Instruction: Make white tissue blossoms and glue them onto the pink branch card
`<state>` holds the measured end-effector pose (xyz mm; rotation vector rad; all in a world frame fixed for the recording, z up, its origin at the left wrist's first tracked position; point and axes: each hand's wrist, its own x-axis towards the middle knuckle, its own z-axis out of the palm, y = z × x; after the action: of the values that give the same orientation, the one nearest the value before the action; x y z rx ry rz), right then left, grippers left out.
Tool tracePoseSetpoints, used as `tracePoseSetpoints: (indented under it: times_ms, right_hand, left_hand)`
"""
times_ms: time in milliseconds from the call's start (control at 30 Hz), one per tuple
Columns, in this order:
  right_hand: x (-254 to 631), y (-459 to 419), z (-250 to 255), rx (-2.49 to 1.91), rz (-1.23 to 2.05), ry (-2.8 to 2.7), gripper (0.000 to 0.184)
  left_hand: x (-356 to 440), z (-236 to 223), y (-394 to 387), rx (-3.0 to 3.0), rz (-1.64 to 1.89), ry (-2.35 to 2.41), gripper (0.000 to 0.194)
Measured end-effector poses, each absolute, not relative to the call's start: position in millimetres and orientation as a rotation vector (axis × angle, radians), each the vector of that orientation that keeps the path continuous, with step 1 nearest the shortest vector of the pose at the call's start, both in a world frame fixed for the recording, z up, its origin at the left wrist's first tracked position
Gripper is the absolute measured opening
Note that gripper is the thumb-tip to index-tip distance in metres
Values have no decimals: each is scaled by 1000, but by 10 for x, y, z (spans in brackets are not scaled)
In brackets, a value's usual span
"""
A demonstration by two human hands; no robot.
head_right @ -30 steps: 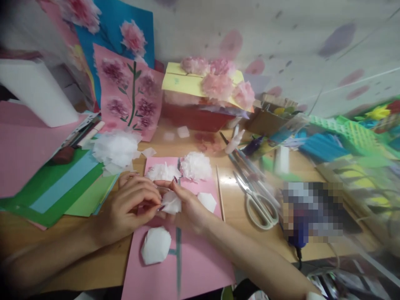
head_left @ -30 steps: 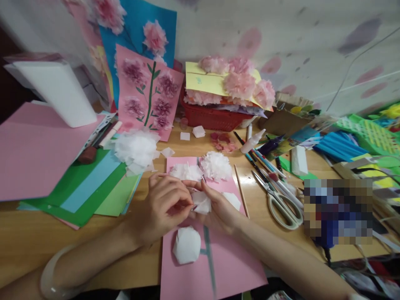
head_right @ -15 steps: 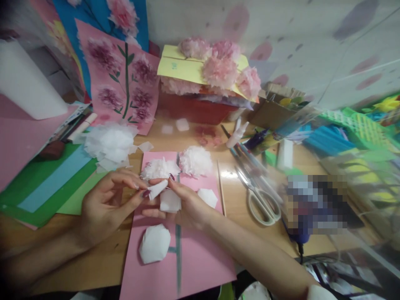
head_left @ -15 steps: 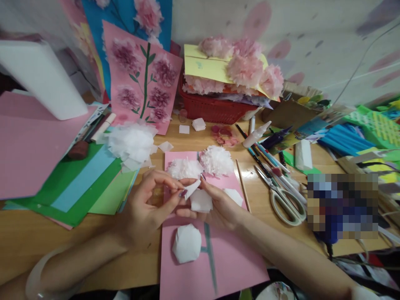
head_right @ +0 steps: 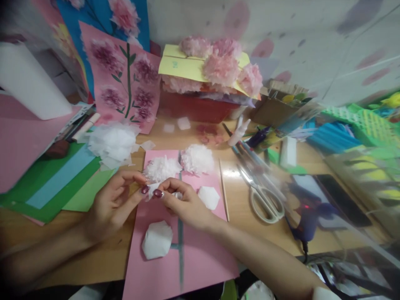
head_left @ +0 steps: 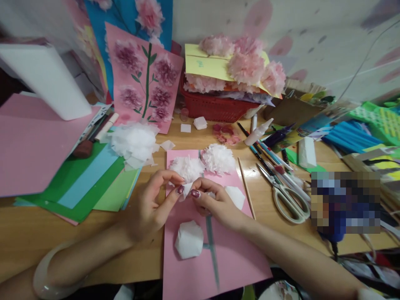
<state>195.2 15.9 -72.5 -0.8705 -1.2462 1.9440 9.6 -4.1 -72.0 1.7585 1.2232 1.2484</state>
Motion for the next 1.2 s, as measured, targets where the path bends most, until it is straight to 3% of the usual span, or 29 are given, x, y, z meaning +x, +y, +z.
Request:
tracePoseSetpoints:
  times_ms: [433,667,1067,1200]
  right_hand:
    - [1965,179,-719,-919,1866,-1336,8]
    - [1979,178,-711,-902,1937,-1307,20]
    - [1955,210,-703,-973,1823,-1306,14]
    - [1963,215,-718,-1002,1779,-1315,12]
  left_hand:
    - [93,-720,-20,1785,1203,1177,19]
    - [90,-709,-11,1880,1178,1130,21]
    - [71,-717,-7,1819,1244,1209,20]
    - [55,-728,59,1664,1472,1290,10]
